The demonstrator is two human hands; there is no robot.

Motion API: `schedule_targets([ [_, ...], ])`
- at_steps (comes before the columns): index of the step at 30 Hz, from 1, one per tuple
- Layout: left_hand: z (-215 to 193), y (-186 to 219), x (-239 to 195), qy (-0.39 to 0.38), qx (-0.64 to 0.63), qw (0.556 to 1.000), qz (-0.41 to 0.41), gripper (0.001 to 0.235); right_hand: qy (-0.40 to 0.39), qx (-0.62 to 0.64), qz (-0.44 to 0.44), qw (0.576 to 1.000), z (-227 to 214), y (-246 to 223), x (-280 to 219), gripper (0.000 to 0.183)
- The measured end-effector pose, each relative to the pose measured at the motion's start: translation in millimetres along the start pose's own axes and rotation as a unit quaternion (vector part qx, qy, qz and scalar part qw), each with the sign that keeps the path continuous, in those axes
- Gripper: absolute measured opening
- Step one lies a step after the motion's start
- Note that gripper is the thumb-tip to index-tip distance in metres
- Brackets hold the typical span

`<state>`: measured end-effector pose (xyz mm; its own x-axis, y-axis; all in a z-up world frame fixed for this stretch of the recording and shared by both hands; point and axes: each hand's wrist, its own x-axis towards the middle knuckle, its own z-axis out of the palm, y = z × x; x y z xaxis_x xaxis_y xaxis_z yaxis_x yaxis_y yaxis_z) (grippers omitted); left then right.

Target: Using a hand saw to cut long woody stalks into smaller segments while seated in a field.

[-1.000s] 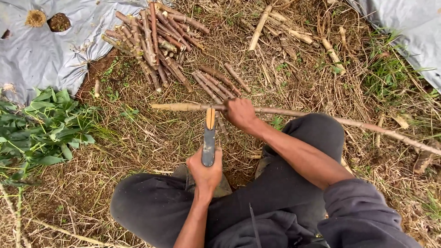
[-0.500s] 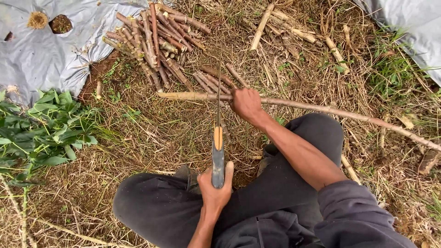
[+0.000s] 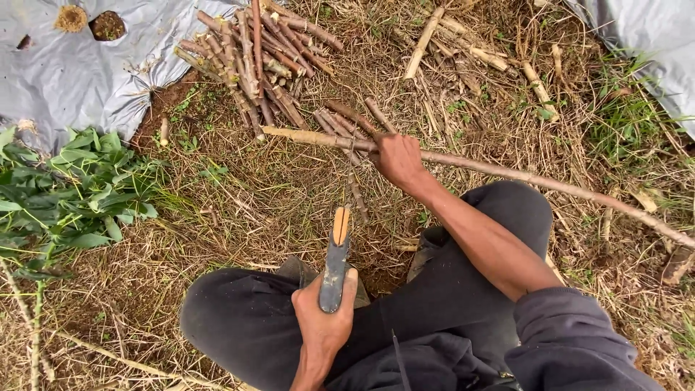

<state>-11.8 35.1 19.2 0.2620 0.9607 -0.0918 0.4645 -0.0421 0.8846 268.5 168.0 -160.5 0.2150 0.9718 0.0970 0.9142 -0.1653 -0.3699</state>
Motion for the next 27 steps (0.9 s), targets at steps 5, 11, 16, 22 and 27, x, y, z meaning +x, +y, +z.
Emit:
schedule_targets([
  [5, -7.2, -19.0, -10.4, -0.018, -0.006, 0.999, 0.032, 0.027, -0.265, -0.021, 0.053, 0.963, -31.0, 9.9, 14.0, 0.016],
  [11, -7.3, -31.4, -15.3, -0.023, -0.01, 0.999, 0.039, 0.032, -0.418, 0.025, 0.063, 0.906, -16.3, 16.1, 17.7, 0.043],
  [16, -5.3, -44.3, -20.2, -0.018, -0.024, 1.0, 0.001, 0.03, -0.34, 0.012, 0.122, 0.932, -18.2, -10.4, -1.0, 0.036],
  [22, -4.0, -34.3, -13.6, -0.01, -0.02, 1.0, 0.022, 0.027, 0.035, -0.106, -0.005, 0.994, 24.2, 11.5, -16.8, 0.038],
  [27, -11.0, -29.0, -16.6, -0.032, -0.006, 0.999, -0.003, 0.025, 0.011, -0.121, 0.016, 0.992, 18.8, 10.2, -21.1, 0.026],
])
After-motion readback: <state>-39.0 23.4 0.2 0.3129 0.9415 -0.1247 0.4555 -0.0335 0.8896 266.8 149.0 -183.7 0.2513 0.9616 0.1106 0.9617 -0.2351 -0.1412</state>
